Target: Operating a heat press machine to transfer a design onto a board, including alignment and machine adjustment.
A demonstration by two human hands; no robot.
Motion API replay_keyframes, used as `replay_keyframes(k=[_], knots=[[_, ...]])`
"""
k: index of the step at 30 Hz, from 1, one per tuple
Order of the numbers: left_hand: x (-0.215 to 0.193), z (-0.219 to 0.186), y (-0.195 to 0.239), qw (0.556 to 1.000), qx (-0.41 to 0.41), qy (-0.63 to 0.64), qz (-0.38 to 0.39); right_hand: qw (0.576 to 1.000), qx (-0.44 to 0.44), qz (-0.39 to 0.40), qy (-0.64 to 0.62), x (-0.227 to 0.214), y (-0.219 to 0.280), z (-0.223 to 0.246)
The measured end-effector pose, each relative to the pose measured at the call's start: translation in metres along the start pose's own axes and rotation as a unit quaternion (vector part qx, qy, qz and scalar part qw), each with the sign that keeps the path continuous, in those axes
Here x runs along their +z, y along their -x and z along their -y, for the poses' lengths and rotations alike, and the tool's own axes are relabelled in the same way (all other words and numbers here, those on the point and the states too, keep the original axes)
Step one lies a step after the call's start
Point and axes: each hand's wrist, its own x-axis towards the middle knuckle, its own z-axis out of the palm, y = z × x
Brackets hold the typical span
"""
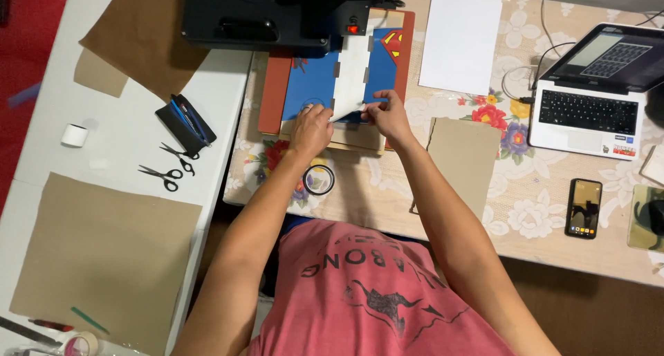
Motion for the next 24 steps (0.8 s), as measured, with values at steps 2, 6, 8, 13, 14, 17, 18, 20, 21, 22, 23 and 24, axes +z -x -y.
replay_keyframes(k=[2, 6, 8, 13, 14, 17, 18, 20, 21, 22, 23, 24], knots=[[-0.004, 0.000, -0.001, 1.000, 0.000, 0.002, 0.006, 1.000, 0.011, 0.002, -0.024, -0.001, -0.010, -0.011], [-0.009, 0.002, -0.003, 0.999, -0.014, 0.021, 0.028, 0.995, 0.039, 0.012, -0.090, -0.003, -0.013, -0.013], [-0.016, -0.001, -0.006, 0.999, -0.015, 0.020, 0.035, 0.994, 0.042, 0.012, -0.100, -0.003, -0.014, -0.015], [-0.033, -0.001, -0.020, 0.998, -0.015, 0.031, 0.050, 0.996, 0.039, 0.007, -0.085, -0.009, -0.013, -0.018], [-0.037, -0.001, -0.023, 0.998, -0.004, 0.039, 0.047, 0.998, 0.023, 0.008, -0.057, -0.010, -0.013, -0.020], [-0.048, -0.001, -0.033, 0.997, 0.013, 0.049, 0.053, 1.000, -0.003, 0.009, -0.004, -0.016, -0.010, -0.023], [-0.052, -0.001, -0.037, 0.997, 0.018, 0.049, 0.062, 1.000, -0.013, 0.010, 0.021, -0.018, -0.009, -0.023], [-0.060, -0.004, -0.044, 0.997, 0.025, 0.048, 0.062, 0.999, -0.016, 0.006, 0.032, -0.019, -0.006, -0.024], [-0.064, -0.005, -0.047, 0.996, 0.032, 0.048, 0.062, 0.999, -0.019, 0.003, 0.044, -0.019, -0.004, -0.024], [-0.064, -0.004, -0.051, 0.996, 0.033, 0.048, 0.063, 0.999, -0.019, 0.002, 0.044, -0.022, -0.001, -0.024], [-0.064, -0.002, -0.055, 0.996, 0.037, 0.038, 0.066, 0.998, -0.015, -0.006, 0.058, -0.024, 0.003, -0.024], [-0.065, -0.001, -0.059, 0.996, 0.041, 0.028, 0.069, 0.997, -0.012, -0.014, 0.072, -0.027, 0.006, -0.024]])
